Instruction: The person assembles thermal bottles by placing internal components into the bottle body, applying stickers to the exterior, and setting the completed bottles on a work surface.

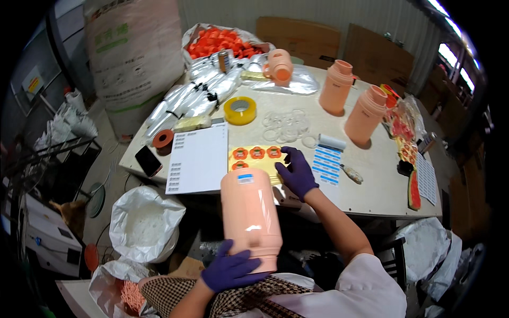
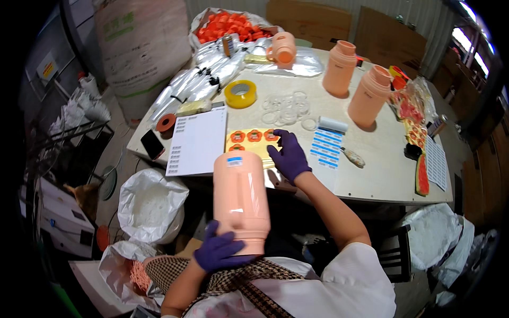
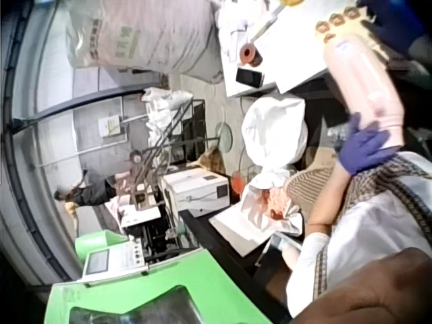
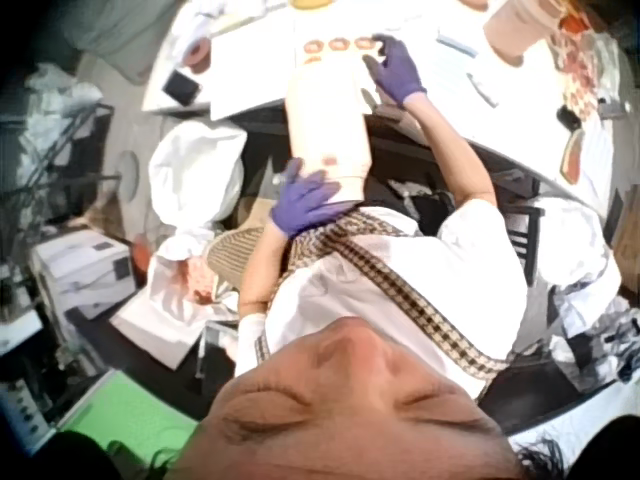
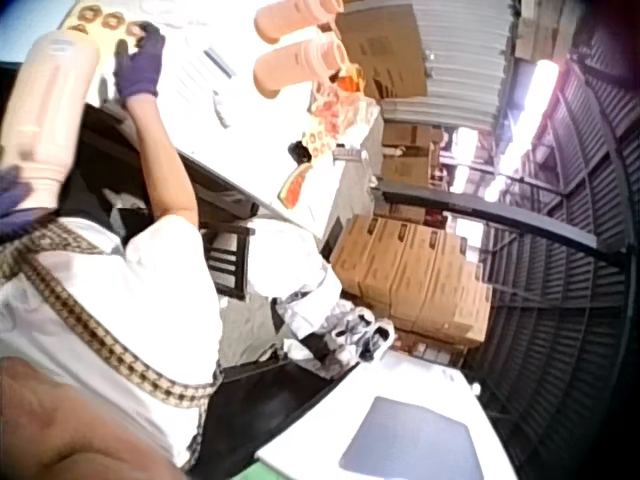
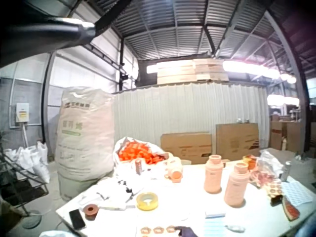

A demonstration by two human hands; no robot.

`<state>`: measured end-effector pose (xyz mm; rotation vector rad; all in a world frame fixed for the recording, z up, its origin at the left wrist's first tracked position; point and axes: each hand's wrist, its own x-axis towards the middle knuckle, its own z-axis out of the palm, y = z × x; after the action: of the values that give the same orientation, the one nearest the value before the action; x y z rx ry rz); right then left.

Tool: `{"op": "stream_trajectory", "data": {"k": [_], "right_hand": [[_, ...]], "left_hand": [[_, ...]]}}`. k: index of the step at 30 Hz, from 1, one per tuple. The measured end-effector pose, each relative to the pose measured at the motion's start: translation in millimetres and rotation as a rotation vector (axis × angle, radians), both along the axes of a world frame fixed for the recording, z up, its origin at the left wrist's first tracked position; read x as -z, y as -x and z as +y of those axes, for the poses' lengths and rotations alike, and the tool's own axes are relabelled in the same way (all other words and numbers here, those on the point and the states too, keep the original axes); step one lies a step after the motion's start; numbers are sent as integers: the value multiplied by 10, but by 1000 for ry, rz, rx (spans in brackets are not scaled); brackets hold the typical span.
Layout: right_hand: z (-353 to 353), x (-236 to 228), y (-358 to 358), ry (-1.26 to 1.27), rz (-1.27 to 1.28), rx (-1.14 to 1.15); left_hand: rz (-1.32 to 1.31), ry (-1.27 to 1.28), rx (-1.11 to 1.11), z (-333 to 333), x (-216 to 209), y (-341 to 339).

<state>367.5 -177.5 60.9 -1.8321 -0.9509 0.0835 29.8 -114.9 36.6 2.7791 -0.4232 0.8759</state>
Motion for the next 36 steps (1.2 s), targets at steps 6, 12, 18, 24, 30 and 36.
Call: {"op": "stream_trajectory", "data": {"k": [6,12,18,24,30,36], "right_hand": [[-1158,137,-736,99,-475,269],[-1859,606,-1586,649,-222,476],[-1564,399,-1280,407,-158,354],[-627,174,-692,257,-530,-5],[-60,289,-528,504,-479,-92],[236,287,-507,678,-529,-62]], "left_hand": [[-93,1086,-297,430,-891,159],[-341,581,-128,886,-1832,-1074],[-237,301,-218,1184,-1651,-2167],[52,339,-329,1279,-1688,-2392],[-16,271,-292,1315,-1599,-2408],[-3,267,-266,1357,-1613,-2329]]}}
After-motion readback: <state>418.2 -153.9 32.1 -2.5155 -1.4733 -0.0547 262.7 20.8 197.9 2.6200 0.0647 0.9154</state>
